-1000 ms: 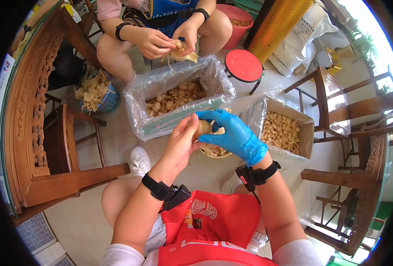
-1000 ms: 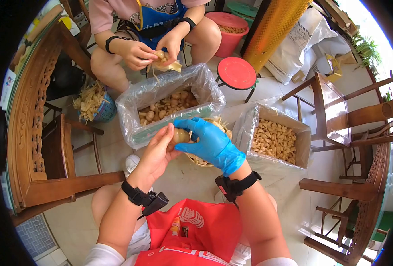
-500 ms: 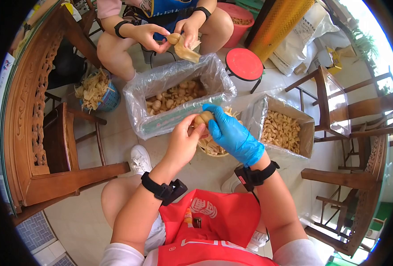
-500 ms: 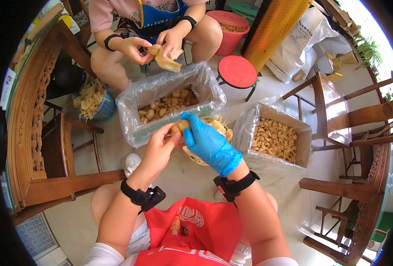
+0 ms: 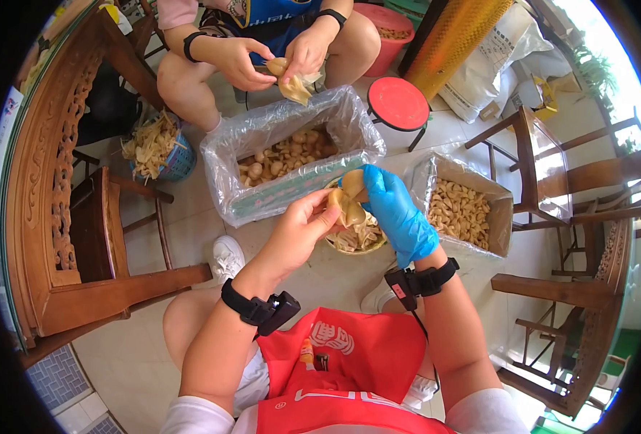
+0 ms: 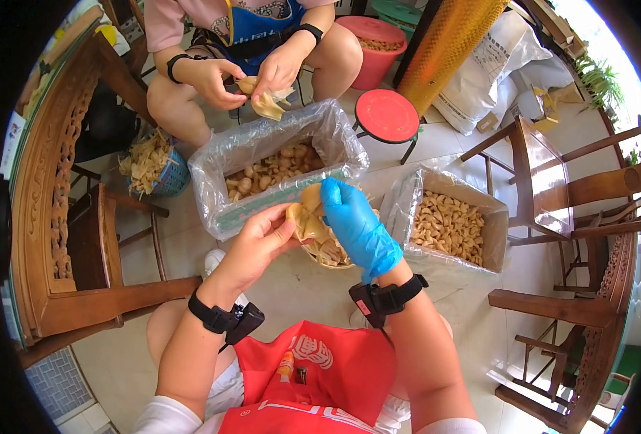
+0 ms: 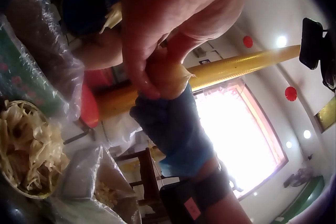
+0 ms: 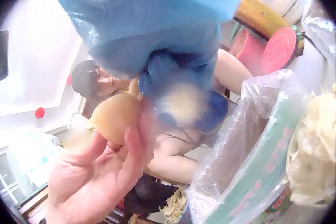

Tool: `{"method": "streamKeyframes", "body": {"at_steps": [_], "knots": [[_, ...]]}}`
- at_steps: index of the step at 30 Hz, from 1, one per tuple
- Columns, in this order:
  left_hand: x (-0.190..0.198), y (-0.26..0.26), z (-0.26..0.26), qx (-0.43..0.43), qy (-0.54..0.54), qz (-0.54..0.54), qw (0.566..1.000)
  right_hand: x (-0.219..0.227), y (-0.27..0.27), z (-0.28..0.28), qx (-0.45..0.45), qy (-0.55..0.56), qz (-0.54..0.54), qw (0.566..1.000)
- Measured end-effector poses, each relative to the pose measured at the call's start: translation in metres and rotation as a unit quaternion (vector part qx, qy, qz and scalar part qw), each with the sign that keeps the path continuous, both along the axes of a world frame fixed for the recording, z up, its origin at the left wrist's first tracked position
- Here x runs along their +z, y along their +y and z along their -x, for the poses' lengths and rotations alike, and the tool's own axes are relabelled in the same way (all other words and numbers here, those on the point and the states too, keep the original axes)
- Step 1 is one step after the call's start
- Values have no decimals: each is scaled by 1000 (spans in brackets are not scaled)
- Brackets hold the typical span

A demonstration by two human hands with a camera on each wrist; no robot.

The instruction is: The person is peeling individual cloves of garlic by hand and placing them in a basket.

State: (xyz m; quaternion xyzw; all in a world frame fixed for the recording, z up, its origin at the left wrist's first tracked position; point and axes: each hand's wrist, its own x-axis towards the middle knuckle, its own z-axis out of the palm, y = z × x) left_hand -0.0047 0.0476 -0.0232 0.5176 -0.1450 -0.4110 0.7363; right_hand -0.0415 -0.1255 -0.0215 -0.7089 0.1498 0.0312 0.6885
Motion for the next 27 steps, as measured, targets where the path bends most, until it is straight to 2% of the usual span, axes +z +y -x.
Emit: {"method": "streamKeyframes", "body": {"at_steps": [2,4,8,10,14,15,16,20,22,27], "knots": [[4,-1,-1,1,5,2,1000,8,5,-2,-23,5,-38,999],[8,-3,-2,3,12,3,1000,20,11,-4,-100,99,-103,985],[7,-9,-1,24,21,11,999,6,8,-6,-109,123,-124,979],[6,-12,-1,34,20,18,999,4,10,-6,-160,137,-123,970],[13,-17,-1,41,25,18,999,3,10,-5,-175,131,-169,961],[15,-18,-1,44,24,10,999,4,13,-6,-203,124,-187,953],[14,-19,-1,43,24,10,999,5,14,-6,-232,118,-204,944],[8,-25,1,47,24,26,998,5,13,-4,-247,118,-240,931],[8,-28,2,49,19,25,998,5,13,-4,-260,94,-300,913],[9,-34,7,44,19,16,999,-1,-1,-3,-289,63,-296,908]]}}
